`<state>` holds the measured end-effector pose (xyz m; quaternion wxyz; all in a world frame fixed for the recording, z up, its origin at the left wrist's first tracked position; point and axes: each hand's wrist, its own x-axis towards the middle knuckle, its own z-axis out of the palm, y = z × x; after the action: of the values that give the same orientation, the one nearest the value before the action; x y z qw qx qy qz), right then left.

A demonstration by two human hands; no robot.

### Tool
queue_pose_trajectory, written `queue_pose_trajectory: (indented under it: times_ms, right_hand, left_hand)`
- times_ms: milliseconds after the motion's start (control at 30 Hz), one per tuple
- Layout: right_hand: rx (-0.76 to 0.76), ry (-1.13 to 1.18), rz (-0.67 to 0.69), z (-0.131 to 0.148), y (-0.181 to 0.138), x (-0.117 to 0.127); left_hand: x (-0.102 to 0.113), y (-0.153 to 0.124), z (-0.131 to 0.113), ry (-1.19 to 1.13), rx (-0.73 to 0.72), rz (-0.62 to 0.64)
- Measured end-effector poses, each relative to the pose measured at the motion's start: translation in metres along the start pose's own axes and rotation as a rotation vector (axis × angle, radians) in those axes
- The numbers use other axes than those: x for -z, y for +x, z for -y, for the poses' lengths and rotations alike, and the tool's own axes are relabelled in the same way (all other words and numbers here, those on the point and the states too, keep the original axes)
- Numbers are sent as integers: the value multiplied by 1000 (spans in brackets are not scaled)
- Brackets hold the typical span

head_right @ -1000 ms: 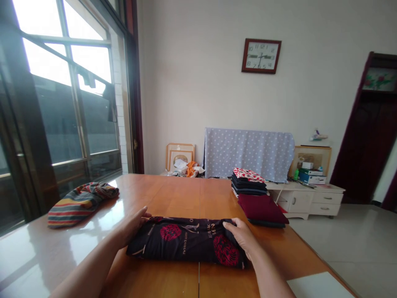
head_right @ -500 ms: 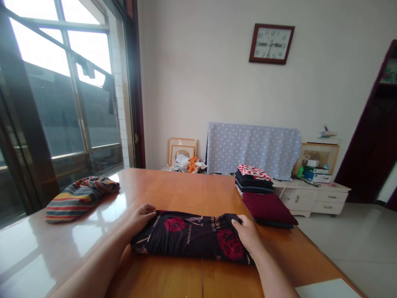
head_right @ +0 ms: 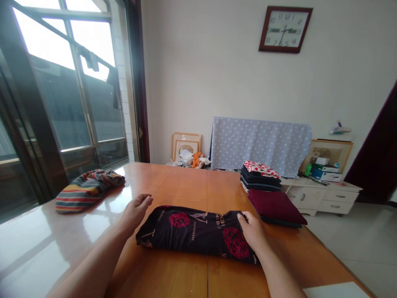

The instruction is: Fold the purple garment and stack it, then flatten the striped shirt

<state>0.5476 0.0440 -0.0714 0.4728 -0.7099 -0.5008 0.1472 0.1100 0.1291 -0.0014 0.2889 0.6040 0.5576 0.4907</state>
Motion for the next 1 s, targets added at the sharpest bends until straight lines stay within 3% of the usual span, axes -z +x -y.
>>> queue_pose_trajectory:
  times_ms: [100,200,300,367,567,733,867,1000]
  right_hand:
    - [23,-26,15,1,0,1]
    - [59,-60,1,1,0,2]
    - [85,-125,-19,-1,0,4]
    - [66,-181,-60,-3,0,7]
    - [-1,-295,-132,8,-8,21]
    - [193,-314,-185,50,-25,32]
    - [359,-382,-7,92,-38,33]
    - [371,-477,243,132,-49,23]
  left_hand:
    - [-4,-15,-17,160,-198,96]
    - [-16,-32,-30,250,-340,316]
    - [-26,-40,-30,385,-404,529]
    - [-30,-41,-23,475,-401,606]
    - [-33,-39,-14,553,-373,626]
    - [-32,-36,-20,554,-499,543]
    - [-34,-34,-21,544,-523,522]
    - [-37,-37,-18,565,-510,621]
